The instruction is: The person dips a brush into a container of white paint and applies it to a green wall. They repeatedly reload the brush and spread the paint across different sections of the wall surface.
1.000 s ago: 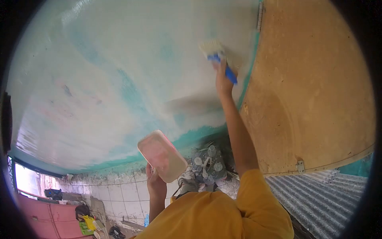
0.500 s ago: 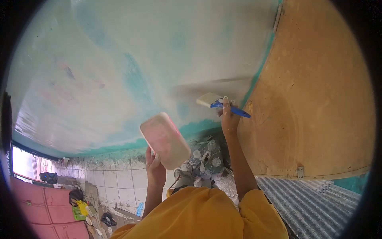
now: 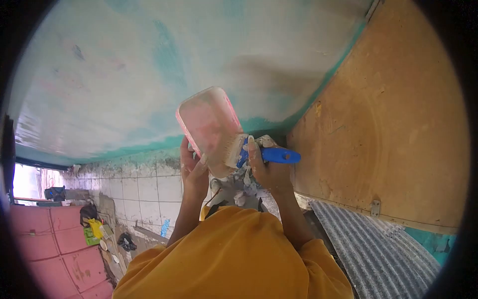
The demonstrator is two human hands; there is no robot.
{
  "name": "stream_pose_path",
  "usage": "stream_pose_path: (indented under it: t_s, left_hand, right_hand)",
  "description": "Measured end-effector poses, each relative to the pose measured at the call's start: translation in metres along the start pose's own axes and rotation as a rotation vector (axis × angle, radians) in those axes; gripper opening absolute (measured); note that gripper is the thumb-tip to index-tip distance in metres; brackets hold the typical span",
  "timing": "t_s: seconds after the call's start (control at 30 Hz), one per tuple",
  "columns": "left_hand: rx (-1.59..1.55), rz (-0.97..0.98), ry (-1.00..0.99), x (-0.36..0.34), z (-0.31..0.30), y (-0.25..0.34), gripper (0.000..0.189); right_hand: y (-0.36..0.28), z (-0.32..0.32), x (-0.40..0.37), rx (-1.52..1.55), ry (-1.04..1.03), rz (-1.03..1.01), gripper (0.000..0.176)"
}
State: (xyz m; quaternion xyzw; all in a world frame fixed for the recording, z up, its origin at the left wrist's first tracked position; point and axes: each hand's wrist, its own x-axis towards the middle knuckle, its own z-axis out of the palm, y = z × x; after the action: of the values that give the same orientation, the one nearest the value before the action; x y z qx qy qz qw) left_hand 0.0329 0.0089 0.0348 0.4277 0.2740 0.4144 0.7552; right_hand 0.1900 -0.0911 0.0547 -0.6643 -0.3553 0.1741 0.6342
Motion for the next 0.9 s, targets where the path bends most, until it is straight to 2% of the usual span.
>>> stream_pose_path:
  t_s: [0.07,0.3,0.37,0.4,0.5,0.57,0.7,0.77,0.9]
  left_hand:
    - [0.008,0.019,-0.02,-0.002,-0.001,-0.003,0.091]
    - [0.036,0.083,-0.049,-0.007,-0.002,-0.007,0.092]
    - [0.022,0.088,-0.037,-0.009,-0.002,-0.008,0.092]
    - [0.008,0.091,-0.029,-0.009,-0.002,-0.008,0.092]
    - [0.035,0.101,-0.045,-0.011,-0.001,-0.004,0.092]
    - [0.029,0.107,-0.031,-0.012,-0.003,-0.004,0.091]
    - [0.067,0.133,0.007,-0.013,-0.007,-0.004,0.089]
    - [0.048,0.13,0.008,-0.013,-0.009,-0.003,0.089]
    - [-0.004,0.08,0.053,-0.013,-0.007,0.002,0.088]
  right_hand:
    - [0.005,0.003,-0.003,-0.116,-0.04,-0.055,0.02]
    - [0.009,0.006,-0.004,-0.15,-0.077,-0.114,0.018]
    - [0.004,0.004,-0.003,-0.059,-0.144,0.004,0.015]
    - [0.002,0.003,-0.002,-0.058,-0.148,0.003,0.015]
    - [-0.007,0.002,0.0,-0.157,-0.186,-0.095,0.016]
    - [-0.012,0.004,0.001,-0.16,-0.149,-0.12,0.012]
    - [-0.007,0.0,-0.006,-0.163,-0.104,-0.07,0.014]
    - [-0.005,-0.001,-0.007,-0.174,-0.004,-0.143,0.018]
    - [-0.011,-0.008,-0.008,-0.165,-0.038,-0.089,0.014]
